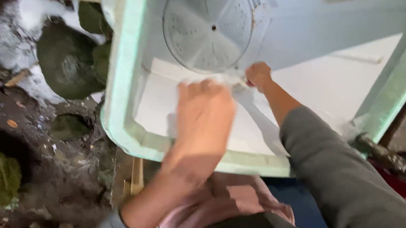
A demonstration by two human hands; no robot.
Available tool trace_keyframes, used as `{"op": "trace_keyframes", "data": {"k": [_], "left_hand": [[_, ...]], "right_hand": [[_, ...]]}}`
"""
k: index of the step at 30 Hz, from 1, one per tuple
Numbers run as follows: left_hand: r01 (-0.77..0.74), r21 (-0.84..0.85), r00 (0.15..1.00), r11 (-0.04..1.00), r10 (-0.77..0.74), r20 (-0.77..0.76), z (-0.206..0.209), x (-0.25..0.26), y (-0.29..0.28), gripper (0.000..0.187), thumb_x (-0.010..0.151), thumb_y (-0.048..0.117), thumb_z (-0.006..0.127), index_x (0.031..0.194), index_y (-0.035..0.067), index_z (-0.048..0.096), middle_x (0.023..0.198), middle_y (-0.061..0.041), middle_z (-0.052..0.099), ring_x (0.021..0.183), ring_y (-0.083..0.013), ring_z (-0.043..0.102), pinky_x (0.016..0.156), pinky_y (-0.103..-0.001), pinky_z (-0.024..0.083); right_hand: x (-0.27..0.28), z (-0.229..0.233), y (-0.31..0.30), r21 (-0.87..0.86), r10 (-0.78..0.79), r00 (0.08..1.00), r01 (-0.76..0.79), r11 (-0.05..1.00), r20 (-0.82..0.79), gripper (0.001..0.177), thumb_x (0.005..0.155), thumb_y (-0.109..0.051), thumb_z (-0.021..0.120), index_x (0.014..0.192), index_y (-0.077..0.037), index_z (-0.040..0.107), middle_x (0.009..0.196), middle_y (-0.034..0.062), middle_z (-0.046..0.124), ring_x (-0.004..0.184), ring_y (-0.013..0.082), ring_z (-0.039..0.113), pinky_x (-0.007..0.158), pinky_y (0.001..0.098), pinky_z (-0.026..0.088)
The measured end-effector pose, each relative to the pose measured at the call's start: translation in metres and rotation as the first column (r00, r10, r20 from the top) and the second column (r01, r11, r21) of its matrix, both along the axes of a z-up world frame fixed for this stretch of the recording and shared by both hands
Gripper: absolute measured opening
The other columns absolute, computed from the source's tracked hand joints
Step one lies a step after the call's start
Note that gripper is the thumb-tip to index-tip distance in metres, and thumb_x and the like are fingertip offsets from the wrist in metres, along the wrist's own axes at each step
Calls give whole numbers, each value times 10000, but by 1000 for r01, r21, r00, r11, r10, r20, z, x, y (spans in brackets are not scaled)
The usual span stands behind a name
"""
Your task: Repairing or securing a water hose on a washing machine using plastic ties.
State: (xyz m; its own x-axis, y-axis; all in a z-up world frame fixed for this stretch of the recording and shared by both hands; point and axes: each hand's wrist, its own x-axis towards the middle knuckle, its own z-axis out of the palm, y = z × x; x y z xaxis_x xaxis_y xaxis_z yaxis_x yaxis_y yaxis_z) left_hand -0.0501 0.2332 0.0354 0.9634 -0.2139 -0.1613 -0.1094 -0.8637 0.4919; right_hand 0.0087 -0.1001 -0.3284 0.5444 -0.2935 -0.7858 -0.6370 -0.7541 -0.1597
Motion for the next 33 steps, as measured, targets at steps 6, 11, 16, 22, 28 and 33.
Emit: {"op": "trace_keyframes", "data": {"k": [6,11,16,22,28,33], "left_hand": [[473,155,865,867,-424,-268,-23,120,-59,244,708,173,774,940,248,791,864,-9,733,885,-227,711,774,-419,459],[373,233,894,898,-280,-349,-98,180,-120,360,820,281,746,1163,170,736,1103,-64,734,1006,-293,692,786,-522,476],[428,59,825,902,-363,-433,-114,211,-129,426,831,284,753,1242,185,699,1170,-51,720,1035,-327,705,755,-519,539],[413,47,775,910,-324,-542,-149,230,-123,422,839,306,769,1240,188,711,1192,-37,723,1076,-295,702,806,-492,549],[392,35,682,919,-265,-682,-269,206,-145,418,848,331,788,1237,192,726,1219,-20,727,1125,-256,699,867,-460,561],[440,37,647,897,-288,-706,-284,189,-154,479,848,361,783,1263,135,703,1194,-97,729,1072,-294,707,871,-496,528]], "right_hand": [[44,249,222,22,167,986,-167,986,1,206,942,-156,637,828,-8,724,783,141,713,657,201,685,618,382,554],[66,194,251,124,131,989,-138,983,63,163,936,-145,644,864,-17,715,823,134,709,698,201,681,642,384,552],[58,99,225,214,100,994,-108,971,48,125,929,-134,651,899,-26,705,863,128,705,738,201,678,666,385,551],[64,33,178,330,20,998,-38,943,60,93,921,-120,660,942,-36,694,910,120,700,786,201,673,695,388,549],[30,11,96,447,-65,997,39,894,41,93,913,-106,668,984,-47,683,958,112,696,835,201,669,724,390,547],[-2,-3,85,566,-80,997,66,822,1,119,907,-95,675,1019,-56,674,997,106,692,875,201,665,747,391,546]]}}
